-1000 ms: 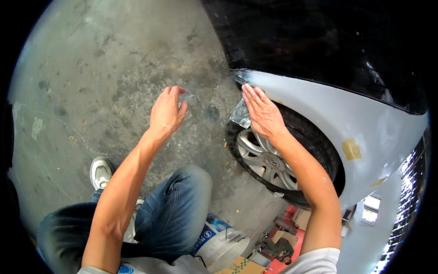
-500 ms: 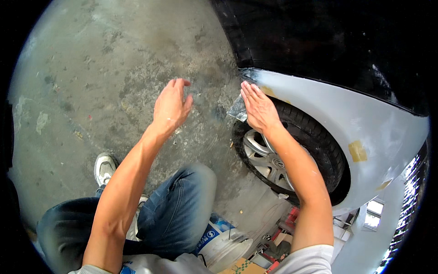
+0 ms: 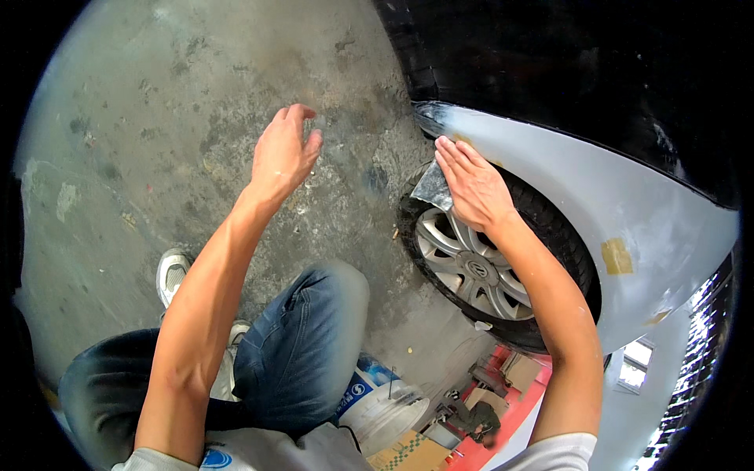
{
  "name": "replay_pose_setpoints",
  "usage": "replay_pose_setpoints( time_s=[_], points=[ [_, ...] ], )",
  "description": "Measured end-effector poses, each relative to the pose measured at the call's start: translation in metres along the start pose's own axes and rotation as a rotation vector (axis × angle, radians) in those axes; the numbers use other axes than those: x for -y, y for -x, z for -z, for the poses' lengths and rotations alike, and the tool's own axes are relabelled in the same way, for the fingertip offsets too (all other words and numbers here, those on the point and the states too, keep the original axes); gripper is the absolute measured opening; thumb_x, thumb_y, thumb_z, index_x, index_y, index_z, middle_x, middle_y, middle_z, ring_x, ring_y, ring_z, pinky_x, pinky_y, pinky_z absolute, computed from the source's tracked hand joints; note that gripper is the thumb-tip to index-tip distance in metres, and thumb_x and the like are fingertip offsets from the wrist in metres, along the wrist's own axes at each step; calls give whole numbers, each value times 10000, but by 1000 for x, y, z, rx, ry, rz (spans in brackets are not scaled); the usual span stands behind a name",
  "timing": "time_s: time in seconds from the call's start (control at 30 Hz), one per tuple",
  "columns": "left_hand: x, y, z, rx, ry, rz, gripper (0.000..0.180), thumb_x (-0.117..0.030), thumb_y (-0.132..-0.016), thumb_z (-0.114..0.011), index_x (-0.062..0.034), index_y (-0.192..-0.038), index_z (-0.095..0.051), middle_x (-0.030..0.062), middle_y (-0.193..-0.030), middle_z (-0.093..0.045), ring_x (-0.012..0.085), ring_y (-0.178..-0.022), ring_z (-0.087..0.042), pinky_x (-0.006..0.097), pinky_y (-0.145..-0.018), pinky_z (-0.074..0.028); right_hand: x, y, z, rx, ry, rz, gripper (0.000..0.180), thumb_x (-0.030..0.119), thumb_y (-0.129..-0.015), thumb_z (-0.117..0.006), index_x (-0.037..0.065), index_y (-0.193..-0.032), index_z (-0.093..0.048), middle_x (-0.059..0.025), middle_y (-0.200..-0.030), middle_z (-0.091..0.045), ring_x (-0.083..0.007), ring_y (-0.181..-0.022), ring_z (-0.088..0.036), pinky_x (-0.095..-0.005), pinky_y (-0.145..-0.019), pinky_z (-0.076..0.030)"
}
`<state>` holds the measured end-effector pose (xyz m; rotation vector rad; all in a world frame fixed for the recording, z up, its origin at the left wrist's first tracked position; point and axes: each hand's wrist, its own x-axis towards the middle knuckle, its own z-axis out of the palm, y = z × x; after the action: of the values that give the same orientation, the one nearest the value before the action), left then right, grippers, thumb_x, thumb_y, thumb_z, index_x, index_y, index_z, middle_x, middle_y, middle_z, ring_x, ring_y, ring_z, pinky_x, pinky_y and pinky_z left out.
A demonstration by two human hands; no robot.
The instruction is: The person kneels beside a white car and uses a sanding block to sand the front wheel arch and the area around the tire. They repeatedly dip the sanding block into a bucket of water and continue sanding the car's bodywork.
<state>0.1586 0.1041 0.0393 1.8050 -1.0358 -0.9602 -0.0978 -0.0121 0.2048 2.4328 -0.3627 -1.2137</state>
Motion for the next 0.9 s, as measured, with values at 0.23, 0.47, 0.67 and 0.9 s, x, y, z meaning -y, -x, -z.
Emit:
replay_pose_setpoints(
  time_s=[0.23,0.47,0.67,0.9],
  points=[
    [-13,14,4,28,3,-31,344,-205,-945,-646,-47,-1247,-597,189,-1218,-629,392,-1115,-626,483,-946,-505,21,-28,-28,16,-115,-47,691,161,-832,-497,-101,-1470,-461,-207,-1616,-388,-265,-1555,-280,-401,-1302,-139],
    [-8,17,8,46,30,-37,345,-201,-947,-649,-50,-1253,-599,186,-1205,-629,389,-1077,-633,482,-931,-506,10,8,-22,-45,14,-28,693,192,-868,-446,-93,-1500,-429,-191,-1629,-379,-251,-1570,-246,-402,-1307,-108],
    [-20,21,-1,64,37,-58,335,-203,-948,-643,-46,-1241,-608,187,-1197,-635,390,-1063,-639,481,-934,-506,29,-8,-19,-46,-162,-17,715,155,-788,-544,-119,-1445,-473,-249,-1571,-430,-336,-1523,-332,-436,-1282,-211],
    [-28,20,-21,106,58,-82,335,-215,-945,-639,-45,-1233,-617,186,-1184,-654,383,-1095,-639,481,-950,-503,6,60,23,-192,15,2,579,131,-911,-475,-105,-1440,-490,-230,-1556,-459,-326,-1514,-363,-437,-1267,-265]
  ],
)
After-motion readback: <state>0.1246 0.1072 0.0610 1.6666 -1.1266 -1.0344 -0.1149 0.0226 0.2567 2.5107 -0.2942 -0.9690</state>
